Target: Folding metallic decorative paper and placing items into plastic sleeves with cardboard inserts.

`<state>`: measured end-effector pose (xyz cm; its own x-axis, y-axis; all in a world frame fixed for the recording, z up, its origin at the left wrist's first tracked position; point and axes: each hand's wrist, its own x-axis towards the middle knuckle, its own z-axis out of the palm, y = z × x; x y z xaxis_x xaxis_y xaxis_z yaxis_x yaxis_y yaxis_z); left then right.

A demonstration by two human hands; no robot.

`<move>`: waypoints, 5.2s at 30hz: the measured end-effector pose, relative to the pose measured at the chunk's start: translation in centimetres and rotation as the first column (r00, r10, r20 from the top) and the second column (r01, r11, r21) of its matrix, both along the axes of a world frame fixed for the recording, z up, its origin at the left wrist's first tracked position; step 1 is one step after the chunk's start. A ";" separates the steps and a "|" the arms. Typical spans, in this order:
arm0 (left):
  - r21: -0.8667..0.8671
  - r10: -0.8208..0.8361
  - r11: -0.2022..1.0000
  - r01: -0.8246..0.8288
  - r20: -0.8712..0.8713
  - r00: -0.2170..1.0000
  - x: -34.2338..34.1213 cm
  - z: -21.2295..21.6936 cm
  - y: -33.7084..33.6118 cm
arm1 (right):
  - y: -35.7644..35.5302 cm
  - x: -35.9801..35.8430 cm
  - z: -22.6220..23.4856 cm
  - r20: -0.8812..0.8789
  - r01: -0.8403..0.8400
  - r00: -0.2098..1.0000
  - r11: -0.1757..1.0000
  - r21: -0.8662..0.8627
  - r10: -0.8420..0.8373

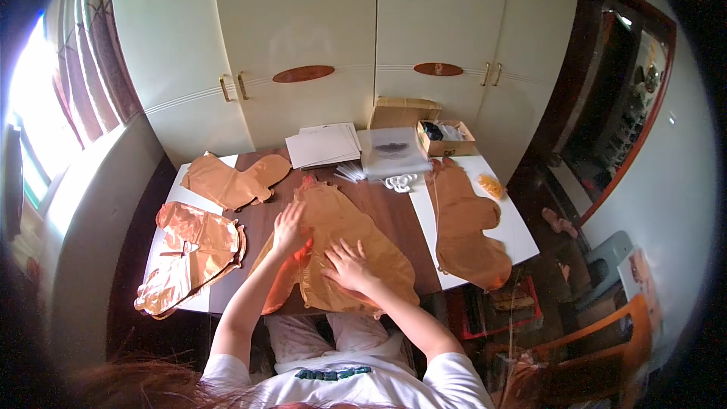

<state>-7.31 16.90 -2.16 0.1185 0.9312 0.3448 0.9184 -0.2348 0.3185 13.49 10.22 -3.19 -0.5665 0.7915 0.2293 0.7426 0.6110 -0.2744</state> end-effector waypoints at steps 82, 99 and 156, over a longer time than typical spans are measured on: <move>0.184 0.471 0.846 -0.501 0.184 0.863 -17.3 -0.1 2.2 | 21.2 -26.1 0.6 -0.245 -0.288 0.917 0.948 0.139 0.314; 0.198 0.381 0.890 -0.411 0.173 0.908 -17.7 -0.8 1.9 | 21.3 -26.8 0.7 -0.494 -0.225 0.854 0.972 -0.065 0.165; 0.105 0.413 0.904 -0.415 0.035 0.910 -17.5 -0.5 2.0 | 25.5 -27.8 14.9 -0.577 0.041 0.786 0.912 0.408 0.223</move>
<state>-24.77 18.94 -2.69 -0.2745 0.8528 0.4443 0.9366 0.1325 0.3243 -14.34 35.72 11.70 -0.2714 0.5164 0.8122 0.4388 0.8174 -0.3731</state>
